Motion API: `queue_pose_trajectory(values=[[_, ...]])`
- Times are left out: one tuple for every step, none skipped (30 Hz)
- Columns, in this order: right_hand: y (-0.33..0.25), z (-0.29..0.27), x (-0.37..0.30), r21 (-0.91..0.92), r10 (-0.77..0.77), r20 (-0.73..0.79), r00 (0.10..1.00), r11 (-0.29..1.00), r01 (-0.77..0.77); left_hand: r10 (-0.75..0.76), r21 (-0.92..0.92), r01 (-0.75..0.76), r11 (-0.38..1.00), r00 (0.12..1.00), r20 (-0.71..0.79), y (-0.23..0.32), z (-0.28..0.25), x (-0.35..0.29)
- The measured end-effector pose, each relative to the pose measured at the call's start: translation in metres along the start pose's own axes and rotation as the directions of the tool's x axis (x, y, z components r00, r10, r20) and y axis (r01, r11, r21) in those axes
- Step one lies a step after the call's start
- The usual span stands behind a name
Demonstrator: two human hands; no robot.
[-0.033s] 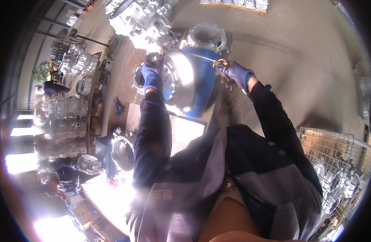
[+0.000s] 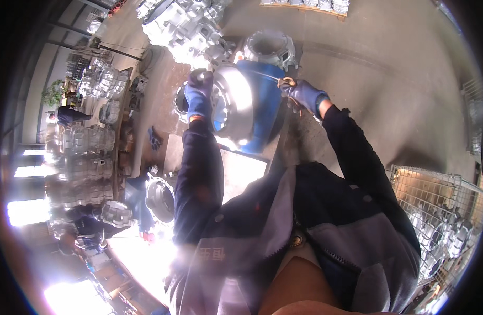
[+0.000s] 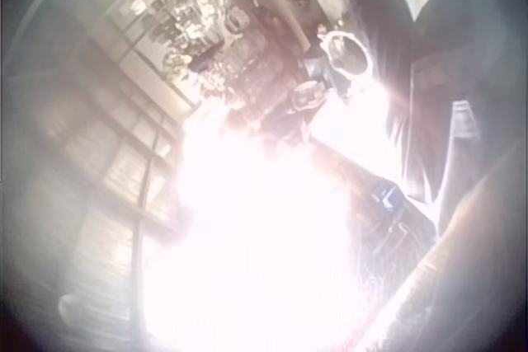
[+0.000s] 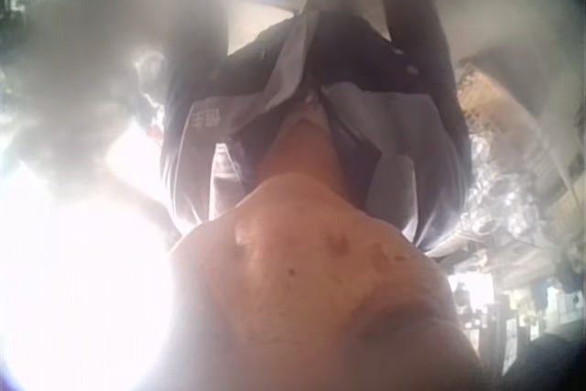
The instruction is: The person repeatedly scrubs the inner and outer surfaces of large metallic cylindrical parts using a wire brush. They rotate the parts to access different areas and occasionally place them down before resuming scrubbing. The work occurs in a warehouse-like area with stacks of similar parts nearby.
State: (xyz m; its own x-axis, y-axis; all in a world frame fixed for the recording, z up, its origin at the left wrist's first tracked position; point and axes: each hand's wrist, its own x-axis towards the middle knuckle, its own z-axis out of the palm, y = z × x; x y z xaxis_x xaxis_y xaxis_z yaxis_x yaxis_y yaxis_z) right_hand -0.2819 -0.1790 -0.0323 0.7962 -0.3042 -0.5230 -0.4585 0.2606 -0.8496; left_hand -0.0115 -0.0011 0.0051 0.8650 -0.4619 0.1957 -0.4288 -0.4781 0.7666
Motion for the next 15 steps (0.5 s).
queue_pose_trajectory(values=[[0.004,0.011,0.010,-0.008,-0.020,-0.024,1.000,1.000,0.019,0.008,0.006,-0.008,1.000,1.000,-0.009,0.003,-0.001,0.002],[0.012,0.011,0.009,-0.062,0.022,-0.057,0.998,0.998,-0.025,0.007,0.015,-0.007,1.000,1.000,-0.012,0.004,-0.003,-0.001],[0.020,0.011,0.008,-0.083,0.038,0.075,0.996,0.996,-0.031,0.002,0.018,-0.002,1.000,1.000,-0.017,0.004,-0.003,-0.005],[0.029,0.005,-0.001,-0.163,0.109,0.187,0.976,0.984,-0.078,0.007,0.059,-0.005,0.998,0.999,-0.041,0.005,-0.002,-0.006],[0.038,0.003,-0.011,-0.269,0.222,0.247,0.943,0.951,-0.153,0.045,0.028,-0.044,0.999,0.998,-0.050,0.006,-0.001,-0.007],[0.048,0.000,-0.025,-0.166,0.172,0.343,0.924,0.979,-0.120,0.073,-0.001,-0.074,0.997,0.996,-0.055,0.007,-0.001,-0.010],[0.056,-0.005,-0.038,-0.047,0.105,0.431,0.896,0.994,-0.094,0.045,-0.018,-0.046,0.999,0.998,-0.041,0.008,-0.001,-0.015],[0.060,-0.011,-0.043,0.061,0.068,0.480,0.875,0.992,-0.111,0.013,-0.073,-0.015,0.997,1.000,-0.023,0.009,-0.001,-0.020],[0.062,-0.017,-0.045,-0.046,0.163,0.414,0.895,0.986,-0.159,0.013,-0.069,-0.014,0.997,1.000,-0.017,0.012,-0.001,-0.023],[0.062,-0.022,-0.041,-0.116,0.205,0.384,0.900,0.978,-0.174,0.017,-0.066,-0.018,0.998,1.000,-0.015,0.015,-0.001,-0.026],[0.061,-0.026,-0.034,-0.193,0.252,0.341,0.906,0.962,-0.195,0.023,-0.061,-0.024,0.998,1.000,-0.011,0.017,-0.001,-0.027],[0.055,-0.031,-0.021,-0.294,0.379,0.263,0.888,0.907,-0.300,0.043,-0.166,-0.045,0.985,0.999,-0.012,0.017,0.001,-0.028],[0.047,-0.036,-0.009,-0.236,0.384,0.227,0.895,0.913,-0.332,0.054,-0.117,-0.057,0.991,0.998,-0.029,0.015,0.001,-0.025],[0.043,-0.031,0.003,-0.219,0.288,0.130,0.949,0.942,-0.255,0.063,-0.067,-0.065,0.996,0.997,-0.042,0.013,0.002,-0.021],[0.040,-0.024,0.010,-0.230,0.217,-0.013,0.976,0.949,-0.214,0.072,-0.016,-0.073,0.997,0.996,-0.055,0.009,0.004,-0.019]])
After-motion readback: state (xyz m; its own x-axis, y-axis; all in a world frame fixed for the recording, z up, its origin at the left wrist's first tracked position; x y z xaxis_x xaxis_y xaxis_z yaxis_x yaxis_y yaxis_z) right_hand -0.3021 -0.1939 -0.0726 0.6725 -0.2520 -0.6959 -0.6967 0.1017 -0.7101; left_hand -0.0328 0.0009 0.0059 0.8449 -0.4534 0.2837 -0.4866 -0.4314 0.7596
